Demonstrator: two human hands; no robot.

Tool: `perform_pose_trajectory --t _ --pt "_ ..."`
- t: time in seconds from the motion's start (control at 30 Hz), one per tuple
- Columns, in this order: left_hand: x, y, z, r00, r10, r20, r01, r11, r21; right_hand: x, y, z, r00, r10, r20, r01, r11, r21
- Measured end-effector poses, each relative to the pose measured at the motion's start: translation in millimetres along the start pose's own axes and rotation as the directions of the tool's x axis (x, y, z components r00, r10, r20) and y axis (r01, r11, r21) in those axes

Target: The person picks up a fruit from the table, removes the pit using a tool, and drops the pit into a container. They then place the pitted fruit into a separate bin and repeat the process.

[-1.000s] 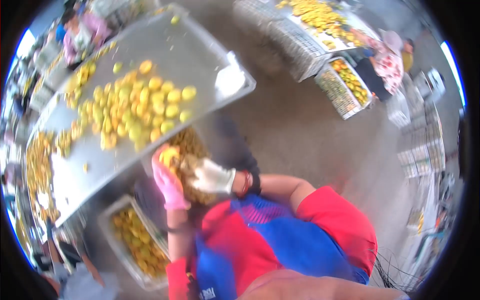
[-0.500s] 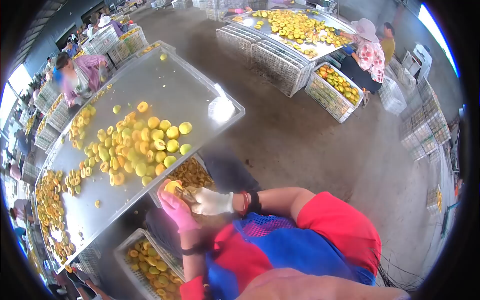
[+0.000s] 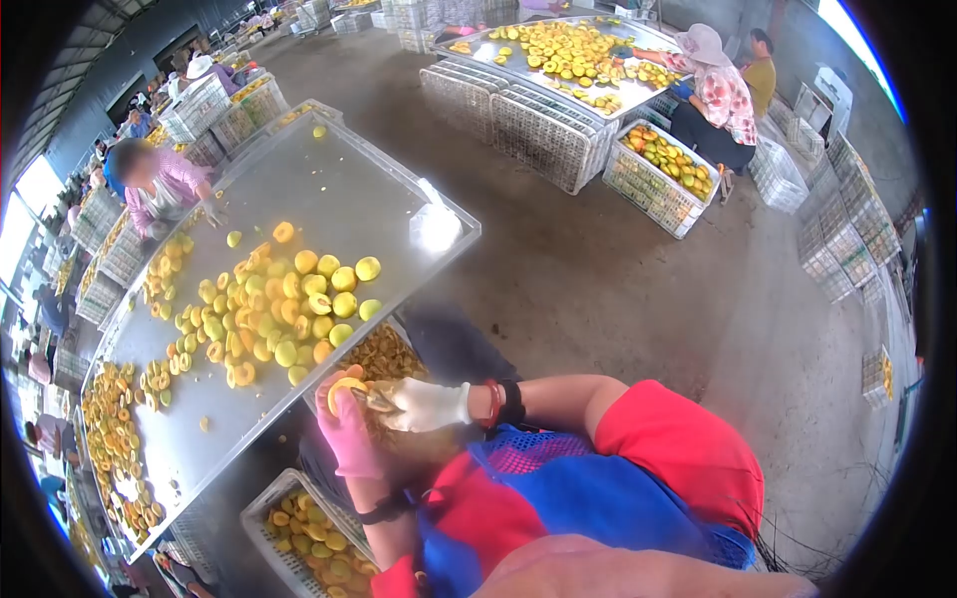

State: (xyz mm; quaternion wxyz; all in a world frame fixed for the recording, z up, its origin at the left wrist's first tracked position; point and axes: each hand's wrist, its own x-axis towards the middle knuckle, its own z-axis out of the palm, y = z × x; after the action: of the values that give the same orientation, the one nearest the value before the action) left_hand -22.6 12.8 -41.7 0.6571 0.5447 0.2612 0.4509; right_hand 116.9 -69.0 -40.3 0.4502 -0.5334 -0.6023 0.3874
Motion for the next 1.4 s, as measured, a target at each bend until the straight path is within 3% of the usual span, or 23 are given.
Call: perform_pose_trajectory --t 0.13,0.43,0.5,0.6,0.67,0.7,0.8,0.83,0.9,0.97,1.03,1.1,1.2,1.3,1.4 --pt "-1 11 1 0.998 -0.05 -0.022 0.051 0.998 0.04 -1 7 5 1.0 -0.02 0.014 0.021 0.997 -0.078" --pt "-4 5 8 0.986 0.164 -0.029 -0.157 0.974 0.166 -2 2 5 0.991 -0.068 -0.116 0.07 0.997 0.014" --pt "-4 2 14 0.968 0.251 -0.024 -0.242 0.952 0.187 1 0 2 0.983 0.142 -0.112 -0.114 0.966 0.23" --pt "-8 6 15 0.932 0.355 0.074 -0.358 0.869 0.341 14 29 11 0.969 0.244 -0.027 -0.178 0.775 0.607" --pt "-14 16 30 0.91 0.4 0.108 -0.404 0.796 0.451 19 32 14 0.986 0.152 -0.071 -0.044 0.642 0.766" --pt "-12 10 23 0.908 0.393 0.149 -0.418 0.809 0.414 21 27 15 0.989 0.107 -0.106 0.031 0.544 0.839" --pt "-14 20 23 0.952 0.216 0.215 -0.278 0.905 0.321 17 13 8 0.965 0.193 -0.179 0.045 0.548 0.836" --pt "-15 19 23 0.978 0.139 0.155 -0.182 0.933 0.31 15 14 5 0.959 0.233 -0.164 -0.009 0.601 0.799" --pt "-16 17 23 0.999 -0.023 0.04 0.012 0.963 0.271 12 11 4 0.96 0.192 -0.203 0.035 0.637 0.77" --pt "-18 24 30 0.995 -0.099 -0.005 0.096 0.944 0.315 9 5 2 0.952 0.201 -0.229 0.024 0.699 0.715" --pt "-19 21 30 1.0 0.01 0.007 -0.012 0.906 0.424 8 -2 -2 0.935 0.257 -0.246 -0.048 0.777 0.628" --pt "-16 10 27 0.952 0.282 0.12 -0.298 0.766 0.57 9 -3 -2 0.939 0.233 -0.253 -0.005 0.743 0.669" --pt "-19 17 31 0.913 0.356 0.198 -0.402 0.71 0.578 15 4 -6 0.953 0.242 -0.185 -0.031 0.681 0.732" --pt "-16 10 26 0.933 0.298 0.2 -0.358 0.746 0.561 18 8 -4 0.951 0.263 -0.163 -0.06 0.674 0.736" --pt "-18 5 17 0.97 0.155 0.188 -0.219 0.893 0.394 18 8 -6 0.937 0.291 -0.192 -0.097 0.748 0.656"
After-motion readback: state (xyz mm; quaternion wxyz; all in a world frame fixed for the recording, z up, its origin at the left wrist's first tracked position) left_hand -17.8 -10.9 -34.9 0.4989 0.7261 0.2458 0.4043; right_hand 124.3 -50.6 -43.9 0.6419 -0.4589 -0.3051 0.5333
